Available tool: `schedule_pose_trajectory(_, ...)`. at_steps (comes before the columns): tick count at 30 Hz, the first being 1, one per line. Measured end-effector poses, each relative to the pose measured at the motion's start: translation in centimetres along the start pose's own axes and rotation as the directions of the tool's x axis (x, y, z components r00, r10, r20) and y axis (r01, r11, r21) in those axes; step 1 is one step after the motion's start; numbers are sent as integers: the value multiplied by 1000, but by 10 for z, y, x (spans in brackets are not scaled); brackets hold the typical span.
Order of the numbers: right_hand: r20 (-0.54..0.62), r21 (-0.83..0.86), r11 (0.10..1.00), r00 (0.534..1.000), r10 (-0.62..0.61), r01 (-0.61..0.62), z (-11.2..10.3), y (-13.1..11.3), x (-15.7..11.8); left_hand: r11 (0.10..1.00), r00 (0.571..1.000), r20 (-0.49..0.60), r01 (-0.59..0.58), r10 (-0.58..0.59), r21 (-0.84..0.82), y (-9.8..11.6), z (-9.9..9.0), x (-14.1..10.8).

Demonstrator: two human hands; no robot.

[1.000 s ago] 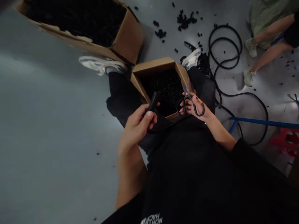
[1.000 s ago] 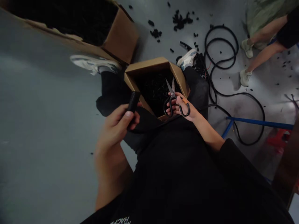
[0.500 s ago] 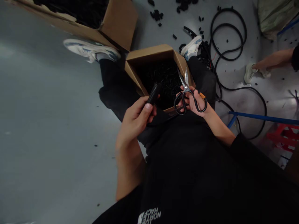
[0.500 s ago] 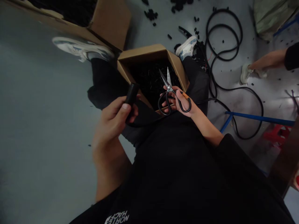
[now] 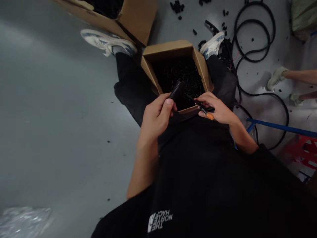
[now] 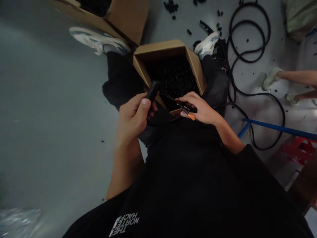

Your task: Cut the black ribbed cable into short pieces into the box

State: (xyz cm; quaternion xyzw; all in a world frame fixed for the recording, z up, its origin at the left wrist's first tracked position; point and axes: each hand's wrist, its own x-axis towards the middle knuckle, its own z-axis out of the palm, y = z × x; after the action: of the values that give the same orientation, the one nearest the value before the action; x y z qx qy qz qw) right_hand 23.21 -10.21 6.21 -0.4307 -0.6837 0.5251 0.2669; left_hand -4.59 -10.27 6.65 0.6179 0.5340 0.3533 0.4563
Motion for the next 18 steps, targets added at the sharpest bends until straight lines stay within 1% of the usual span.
schedule_pose_trajectory(4, 1, -31, 999, 999, -39, 39, 1, -1, 2, 999, 994, 105, -35, 37, -14, 2, -1, 0)
schedule_pose_trajectory(8, -34, -38, 998, 998, -45, 43, 1, -1, 2, 998, 972, 229, -46, 57, -52, 5, -5, 0)
schedule_pose_trajectory(11, -42, -45, 998, 998, -36, 34, -1, -3, 2, 996, 961, 271, -32, 52, -79, 7, -8, 0)
schedule_pose_trajectory(13, -41, -69, 997, 999, -26, 23, -1, -4, 1, 997, 967, 254, -13, 31, -72, 8, -7, -1)
schedule_pose_trajectory(14, -42, -80, 997, 999, -27, 24, -1, -5, 0, 998, 974, 224, -7, 19, -55, 8, -5, -2)
schedule_pose_trajectory(16, -51, -98, 994, 997, -55, 50, 1, -6, -1, 1000, 993, 116, -6, 7, -9, 8, 0, -3)
schedule_pose_trajectory(18, -70, -117, 989, 992, -102, 93, 3, -7, -2, 999, 1000, 1, -10, 10, 33, 9, 6, -4)
